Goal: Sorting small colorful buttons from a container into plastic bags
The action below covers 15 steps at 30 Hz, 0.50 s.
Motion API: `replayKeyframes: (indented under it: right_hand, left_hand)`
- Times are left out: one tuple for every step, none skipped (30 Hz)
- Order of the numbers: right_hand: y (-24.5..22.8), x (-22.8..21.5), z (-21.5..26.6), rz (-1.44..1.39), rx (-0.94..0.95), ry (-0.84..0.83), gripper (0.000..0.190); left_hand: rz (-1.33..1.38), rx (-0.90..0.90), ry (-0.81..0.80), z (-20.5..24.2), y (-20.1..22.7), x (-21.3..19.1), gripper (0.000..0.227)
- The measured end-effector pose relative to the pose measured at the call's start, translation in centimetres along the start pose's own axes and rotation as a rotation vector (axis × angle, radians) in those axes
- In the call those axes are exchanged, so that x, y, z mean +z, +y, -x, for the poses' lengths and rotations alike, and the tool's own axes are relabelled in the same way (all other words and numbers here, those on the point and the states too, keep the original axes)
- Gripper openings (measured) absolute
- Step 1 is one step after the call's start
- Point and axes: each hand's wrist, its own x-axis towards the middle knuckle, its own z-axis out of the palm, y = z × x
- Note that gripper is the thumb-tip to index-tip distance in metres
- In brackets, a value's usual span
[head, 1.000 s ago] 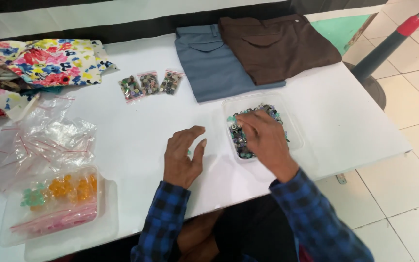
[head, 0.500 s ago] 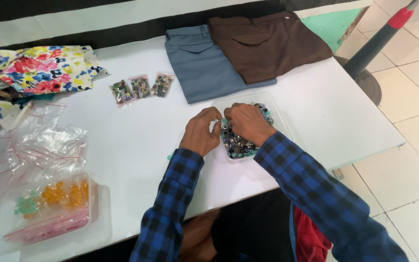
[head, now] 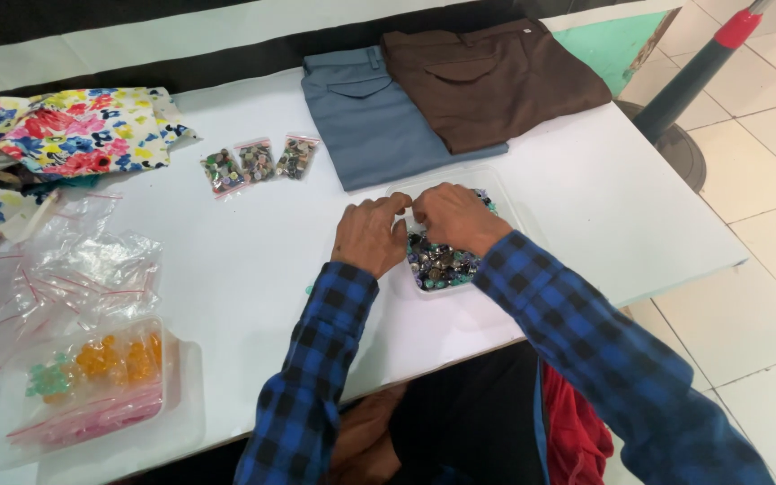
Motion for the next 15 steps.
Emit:
replayKeyframes:
  right_hand:
    - [0.0,-0.9,0.5,0.003,0.001,0.001,0.013]
    - [0.1,-1.8,1.0,-0.109,0.031,0.029,0.015]
    - [0.0,-2.6,1.4,-0.222,0.055,0.055,0.017]
    - [0.5,-2.3,1.6,-0.219,0.050,0.053,0.017]
    - [1.1,-2.1,1.8,-0.219,0.051,0.039,0.015]
    - [1.7,-1.9,2.0,-0.218,0.052,0.026,0.014]
    - [2.1,-1.5,1.9,-0.218,0.051,0.026,0.014]
    - [2.5,-1.1,1.9,-0.205,0.090,0.028,0.014]
    - [3.0,-0.6,1.8,-0.190,0.127,0.028,0.014]
    - [2.8,-0.5,1.9,-0.189,0.125,0.026,0.014]
    - [2.6,-0.4,1.9,-0.154,0.139,0.038,0.010]
    - [2.4,-0.4,1.9,-0.119,0.153,0.050,0.007]
    - [2.6,-0.2,2.0,-0.123,0.153,0.047,0.007]
    - [2.8,0.0,2.2,-0.112,0.143,0.064,0.005]
    - [3.0,0.1,2.1,-0.102,0.129,0.085,0.005]
  left_hand:
    - [0.002,0.001,0.003,-0.3,0.4,-0.4,0.029]
    - [-0.142,0.117,0.058,-0.7,0.8,-0.8,0.026]
    - [-0.287,0.227,0.113,-0.8,1.1,-1.3,0.024]
    - [-0.288,0.222,0.116,-1.1,1.6,-1.3,0.024]
    - [-0.367,0.250,0.062,-1.6,2.2,-1.4,0.018]
    - [-0.445,0.278,0.007,-2.2,2.8,-1.4,0.014]
    - [-0.446,0.278,0.008,-2.8,3.4,-1.3,0.014]
    - [-0.563,0.315,-0.076,-3.3,4.0,-1.2,0.015]
    - [-0.679,0.349,-0.160,-3.8,4.6,-1.0,0.022]
    - [-0.679,0.347,-0.159,-4.2,4.4,0.2,0.022]
    - [-0.676,0.321,-0.276,-4.8,4.1,1.2,0.013]
    - [-0.671,0.295,-0.393,-5.5,3.7,2.3,0.018]
    - [-0.671,0.295,-0.398,-5.5,3.9,2.9,0.018]
    - [-0.699,0.286,-0.372,-5.6,4.0,3.6,0.019]
    - [-0.730,0.276,-0.343,-5.8,4.0,4.1,0.020]
